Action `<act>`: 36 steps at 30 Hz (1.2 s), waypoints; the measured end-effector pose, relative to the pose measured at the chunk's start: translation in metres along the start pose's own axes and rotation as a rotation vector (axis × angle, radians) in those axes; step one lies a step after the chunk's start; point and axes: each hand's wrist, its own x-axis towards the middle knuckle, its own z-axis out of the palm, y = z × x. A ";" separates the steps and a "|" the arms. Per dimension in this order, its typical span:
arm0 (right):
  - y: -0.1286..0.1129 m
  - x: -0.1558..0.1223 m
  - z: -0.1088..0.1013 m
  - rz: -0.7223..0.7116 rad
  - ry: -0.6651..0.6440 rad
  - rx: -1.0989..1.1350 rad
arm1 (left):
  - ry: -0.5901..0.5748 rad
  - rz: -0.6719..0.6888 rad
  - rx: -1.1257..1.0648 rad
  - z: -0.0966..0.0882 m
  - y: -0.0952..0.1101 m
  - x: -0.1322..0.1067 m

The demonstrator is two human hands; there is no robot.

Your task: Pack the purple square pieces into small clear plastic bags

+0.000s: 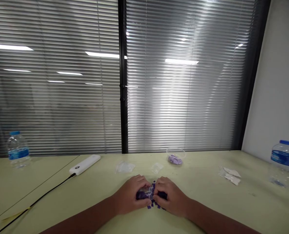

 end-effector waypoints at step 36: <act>-0.001 0.000 0.000 0.020 -0.021 -0.003 | -0.004 -0.008 0.011 0.000 0.000 -0.001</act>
